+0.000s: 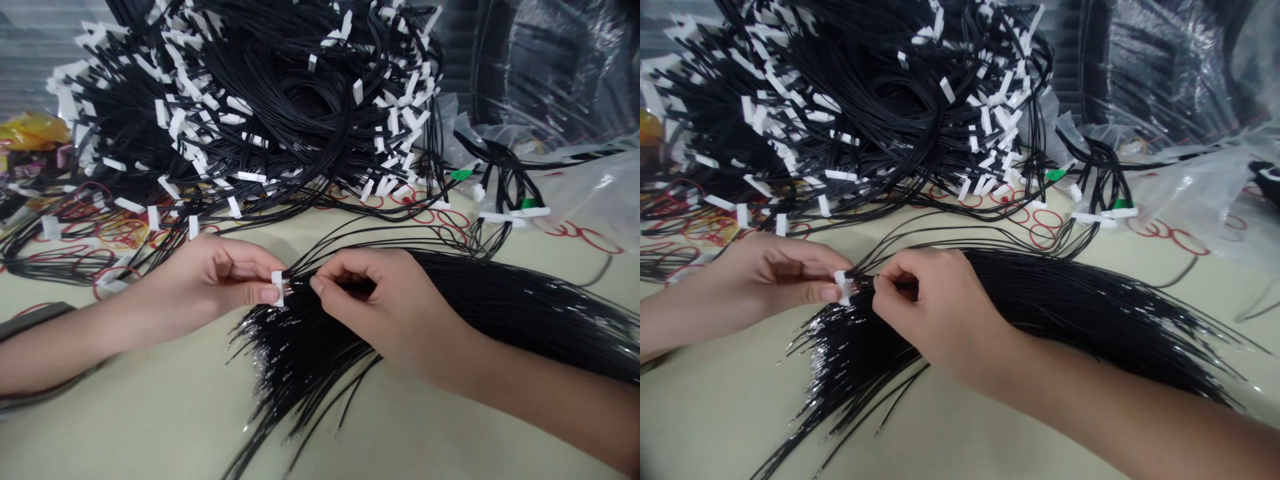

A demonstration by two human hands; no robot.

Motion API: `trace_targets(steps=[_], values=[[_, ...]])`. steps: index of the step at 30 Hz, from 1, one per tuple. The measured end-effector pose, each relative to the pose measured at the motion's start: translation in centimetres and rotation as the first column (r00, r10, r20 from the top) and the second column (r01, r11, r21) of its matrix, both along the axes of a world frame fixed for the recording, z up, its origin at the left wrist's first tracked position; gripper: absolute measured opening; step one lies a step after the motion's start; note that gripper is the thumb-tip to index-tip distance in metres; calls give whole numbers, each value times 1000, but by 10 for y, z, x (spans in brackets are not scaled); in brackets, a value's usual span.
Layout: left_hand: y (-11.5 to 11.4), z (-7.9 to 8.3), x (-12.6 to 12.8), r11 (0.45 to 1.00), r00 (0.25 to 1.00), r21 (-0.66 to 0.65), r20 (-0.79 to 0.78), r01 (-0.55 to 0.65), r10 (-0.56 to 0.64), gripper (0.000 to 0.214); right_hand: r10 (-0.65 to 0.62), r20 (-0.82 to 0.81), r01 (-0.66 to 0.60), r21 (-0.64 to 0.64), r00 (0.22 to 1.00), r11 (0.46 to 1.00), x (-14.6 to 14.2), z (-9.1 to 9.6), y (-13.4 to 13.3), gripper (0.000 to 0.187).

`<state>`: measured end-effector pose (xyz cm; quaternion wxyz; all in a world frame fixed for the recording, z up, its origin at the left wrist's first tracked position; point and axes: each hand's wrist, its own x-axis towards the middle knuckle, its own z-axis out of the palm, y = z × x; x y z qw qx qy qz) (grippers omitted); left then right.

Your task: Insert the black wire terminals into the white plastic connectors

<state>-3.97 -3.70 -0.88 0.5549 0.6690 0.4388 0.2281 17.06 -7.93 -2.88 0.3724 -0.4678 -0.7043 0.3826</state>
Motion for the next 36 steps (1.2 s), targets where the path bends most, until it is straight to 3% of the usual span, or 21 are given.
trace_targets(steps=[36], values=[[-3,0,-3,1000,1000,-27,9,-8,8,12,38,-36,-42,-94,999,995,1,1,0,14]])
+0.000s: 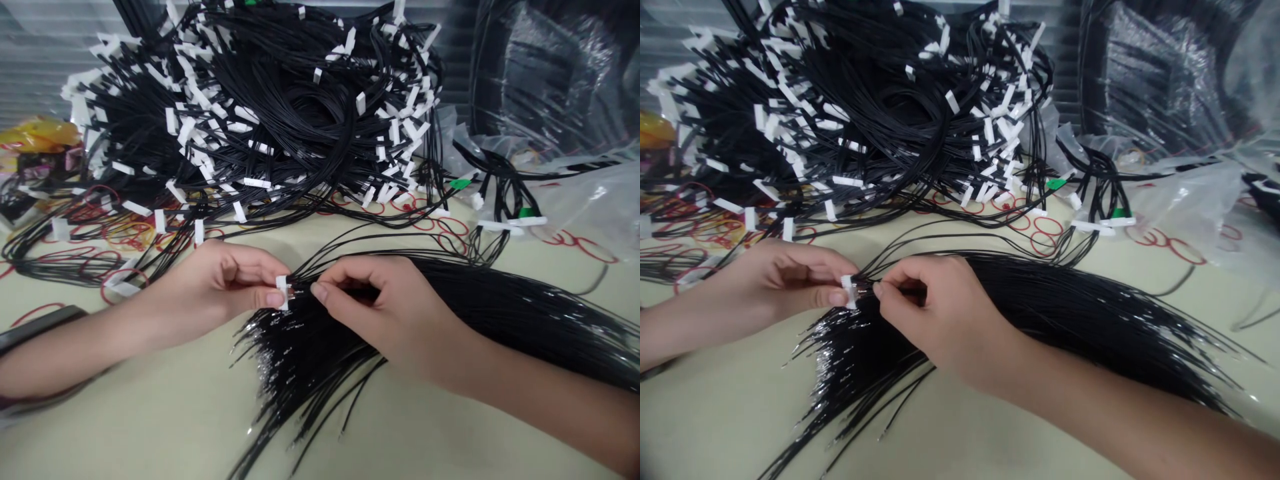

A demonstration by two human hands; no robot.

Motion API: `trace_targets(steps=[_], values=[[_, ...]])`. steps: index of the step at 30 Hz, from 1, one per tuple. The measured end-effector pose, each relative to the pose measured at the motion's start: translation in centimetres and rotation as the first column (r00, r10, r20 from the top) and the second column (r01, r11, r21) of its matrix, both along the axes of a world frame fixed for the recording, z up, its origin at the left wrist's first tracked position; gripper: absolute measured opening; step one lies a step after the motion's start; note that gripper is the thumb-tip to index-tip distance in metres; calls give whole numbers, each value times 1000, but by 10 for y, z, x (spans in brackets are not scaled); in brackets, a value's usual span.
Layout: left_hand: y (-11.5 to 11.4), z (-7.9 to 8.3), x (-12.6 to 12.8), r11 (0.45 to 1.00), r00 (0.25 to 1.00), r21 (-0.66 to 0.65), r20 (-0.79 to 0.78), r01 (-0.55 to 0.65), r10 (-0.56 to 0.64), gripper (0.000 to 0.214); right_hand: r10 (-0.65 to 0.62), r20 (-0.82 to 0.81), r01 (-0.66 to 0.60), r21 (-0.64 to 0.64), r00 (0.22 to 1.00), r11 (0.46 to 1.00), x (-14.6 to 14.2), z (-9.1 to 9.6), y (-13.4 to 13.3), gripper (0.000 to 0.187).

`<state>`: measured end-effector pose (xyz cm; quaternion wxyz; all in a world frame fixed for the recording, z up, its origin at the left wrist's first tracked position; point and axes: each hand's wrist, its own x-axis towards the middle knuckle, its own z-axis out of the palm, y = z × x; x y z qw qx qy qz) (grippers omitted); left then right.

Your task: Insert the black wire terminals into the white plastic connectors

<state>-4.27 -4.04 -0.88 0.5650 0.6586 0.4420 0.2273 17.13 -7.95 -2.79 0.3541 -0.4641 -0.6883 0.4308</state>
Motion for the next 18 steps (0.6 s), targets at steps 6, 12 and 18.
trace_targets(steps=[6,12,18], values=[[-1,-1,2,1000,1000,29,-8,2,-2,11,-13,4,13,-2,1000,1000,0,0,0,13],[-1,-1,1,1000,1000,-11,10,-20,20,13,1,111,-9,77,994,997,-1,0,0,15],[0,-4,0,1000,1000,-8,11,-23,23,15,-9,162,-16,154,987,988,-2,-3,-1,17]])
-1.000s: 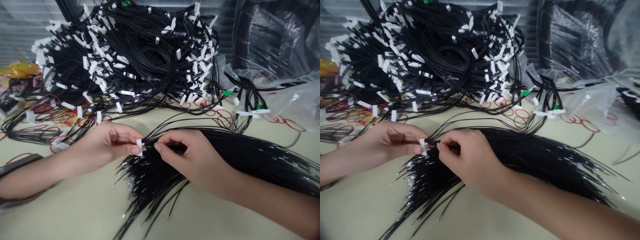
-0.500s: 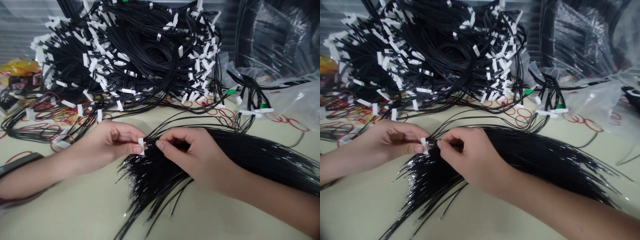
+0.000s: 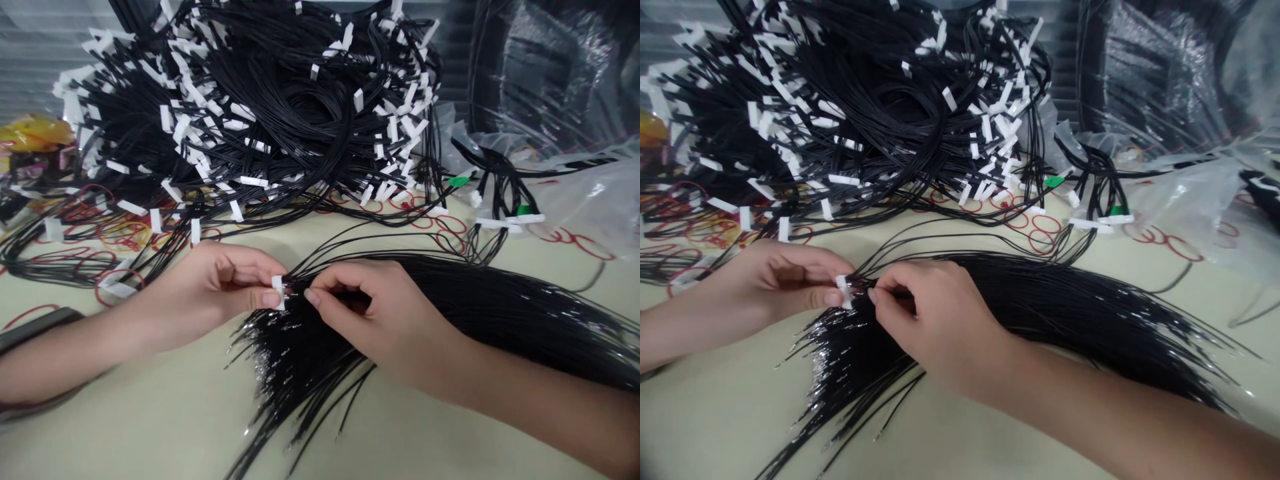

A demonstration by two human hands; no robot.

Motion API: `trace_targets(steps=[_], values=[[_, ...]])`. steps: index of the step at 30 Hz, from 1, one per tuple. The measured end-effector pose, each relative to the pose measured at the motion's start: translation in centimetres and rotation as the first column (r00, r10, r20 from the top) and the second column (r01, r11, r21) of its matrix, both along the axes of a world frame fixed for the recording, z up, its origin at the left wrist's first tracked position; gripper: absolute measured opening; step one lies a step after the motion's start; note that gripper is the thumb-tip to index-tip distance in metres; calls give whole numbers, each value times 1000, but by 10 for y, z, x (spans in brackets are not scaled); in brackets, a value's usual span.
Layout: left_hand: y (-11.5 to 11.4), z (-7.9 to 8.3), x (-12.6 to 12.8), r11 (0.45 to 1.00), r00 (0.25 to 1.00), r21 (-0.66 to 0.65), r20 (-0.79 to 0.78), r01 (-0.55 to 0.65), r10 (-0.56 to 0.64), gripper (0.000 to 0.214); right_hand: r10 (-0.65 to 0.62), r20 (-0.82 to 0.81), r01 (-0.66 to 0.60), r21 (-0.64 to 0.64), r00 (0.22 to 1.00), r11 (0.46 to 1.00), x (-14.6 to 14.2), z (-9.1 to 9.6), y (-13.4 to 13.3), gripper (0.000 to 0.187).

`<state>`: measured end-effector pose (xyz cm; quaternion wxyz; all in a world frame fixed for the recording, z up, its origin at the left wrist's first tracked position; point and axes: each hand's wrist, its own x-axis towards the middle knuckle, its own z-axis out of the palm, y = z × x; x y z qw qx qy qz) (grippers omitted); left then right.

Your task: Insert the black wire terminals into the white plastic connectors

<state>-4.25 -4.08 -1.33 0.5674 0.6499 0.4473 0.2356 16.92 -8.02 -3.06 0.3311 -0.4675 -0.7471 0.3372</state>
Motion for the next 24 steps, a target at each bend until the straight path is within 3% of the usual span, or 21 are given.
trace_targets(steps=[11,20,24], values=[[-7,1,1,998,999,56,-34,9,-7,10,4,33,-8,117,999,993,-1,-6,-3,16],[-7,-7,-2,948,993,295,-48,118,-109,10,34,65,-49,235,997,971,-1,-8,-2,17],[-5,-7,0,944,992,308,-69,122,-105,11,36,87,-58,274,996,960,-2,-8,-4,17]])
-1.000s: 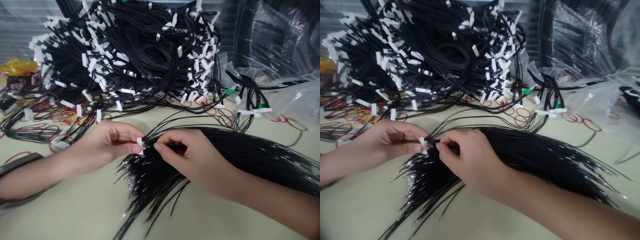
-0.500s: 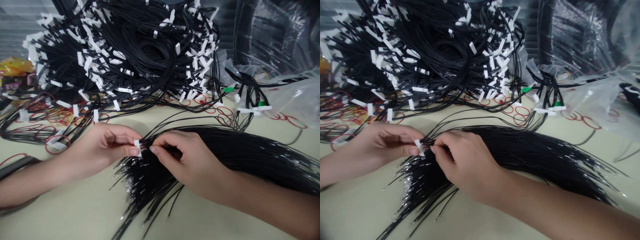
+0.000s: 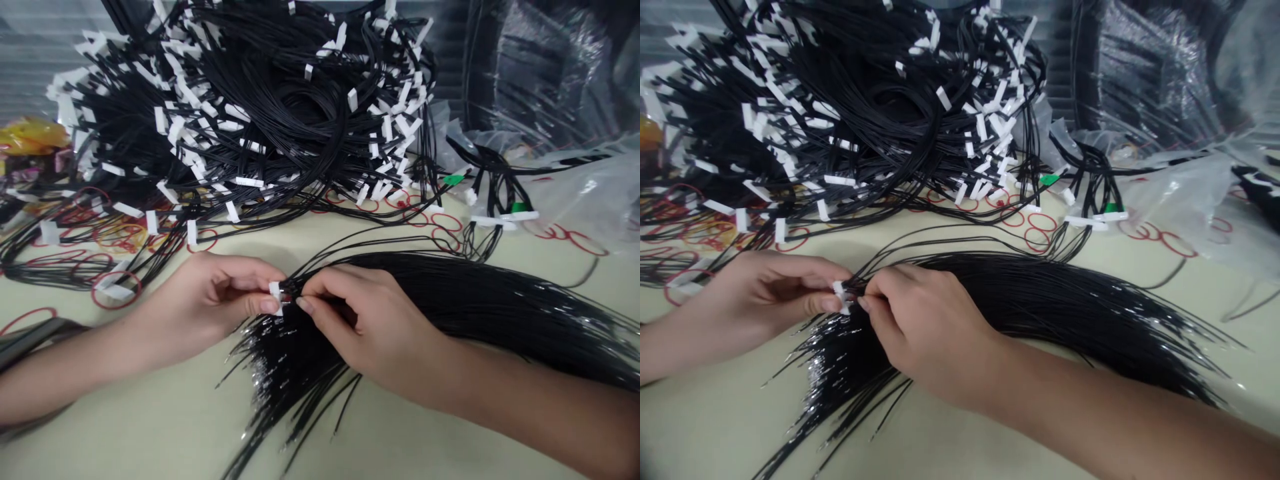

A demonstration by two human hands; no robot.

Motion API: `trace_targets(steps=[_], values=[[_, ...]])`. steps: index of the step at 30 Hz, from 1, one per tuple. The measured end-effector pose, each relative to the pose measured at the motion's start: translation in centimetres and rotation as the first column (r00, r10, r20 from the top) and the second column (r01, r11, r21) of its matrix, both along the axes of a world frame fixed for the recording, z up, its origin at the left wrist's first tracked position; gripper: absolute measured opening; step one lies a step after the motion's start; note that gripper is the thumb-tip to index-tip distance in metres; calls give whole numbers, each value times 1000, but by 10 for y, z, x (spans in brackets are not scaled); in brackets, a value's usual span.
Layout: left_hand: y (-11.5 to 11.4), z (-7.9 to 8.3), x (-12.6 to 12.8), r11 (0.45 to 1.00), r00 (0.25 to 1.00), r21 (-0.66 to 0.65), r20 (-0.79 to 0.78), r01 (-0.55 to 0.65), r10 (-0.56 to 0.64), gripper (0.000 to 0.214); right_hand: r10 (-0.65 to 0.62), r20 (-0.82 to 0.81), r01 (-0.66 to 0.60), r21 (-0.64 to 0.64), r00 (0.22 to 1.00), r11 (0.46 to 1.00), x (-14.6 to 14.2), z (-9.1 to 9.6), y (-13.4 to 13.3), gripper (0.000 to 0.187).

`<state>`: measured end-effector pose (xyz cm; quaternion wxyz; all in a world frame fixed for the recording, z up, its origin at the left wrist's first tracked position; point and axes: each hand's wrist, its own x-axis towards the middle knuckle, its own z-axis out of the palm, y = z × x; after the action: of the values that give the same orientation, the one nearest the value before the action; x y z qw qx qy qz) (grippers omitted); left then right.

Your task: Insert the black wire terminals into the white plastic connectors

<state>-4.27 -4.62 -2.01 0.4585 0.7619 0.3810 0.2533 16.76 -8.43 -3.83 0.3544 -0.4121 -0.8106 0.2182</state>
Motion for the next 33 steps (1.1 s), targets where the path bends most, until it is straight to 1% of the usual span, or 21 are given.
trace_targets(steps=[4,7,10,13,15,17,19,21,23,29,33], values=[[-1,1,-1,998,999,62,-47,-5,8,12,-9,35,8,46,999,999,0,-1,-1,19],[-3,1,-4,994,995,113,-102,-9,20,12,0,44,-2,41,999,999,1,-2,0,20],[-2,3,-3,998,995,60,-99,-13,18,10,11,9,-11,-7,1000,1000,2,0,0,18],[0,5,0,1000,996,-14,-83,-18,16,10,-17,-52,13,-85,999,996,1,2,0,15],[1,6,2,999,997,-36,-78,-4,1,11,-34,-98,21,-133,995,991,0,2,1,14],[1,7,2,999,997,-29,-79,18,-20,12,-38,-137,15,-163,990,986,-1,2,1,13],[-1,7,1,999,995,10,-97,35,-34,14,-35,-155,8,-171,987,985,-1,2,2,14],[-2,6,-1,998,991,46,-131,43,-37,16,-30,-152,5,-167,988,986,-1,2,2,15],[-2,6,-2,998,989,47,-144,45,-38,18,-24,-145,1,-161,989,987,0,3,2,15],[3,7,1,989,999,-146,-44,11,-18,12,-3,-140,-12,-103,990,995,2,2,2,16],[5,7,1,982,999,-188,-46,-22,14,9,-26,-125,14,-92,992,996,1,1,3,14]])
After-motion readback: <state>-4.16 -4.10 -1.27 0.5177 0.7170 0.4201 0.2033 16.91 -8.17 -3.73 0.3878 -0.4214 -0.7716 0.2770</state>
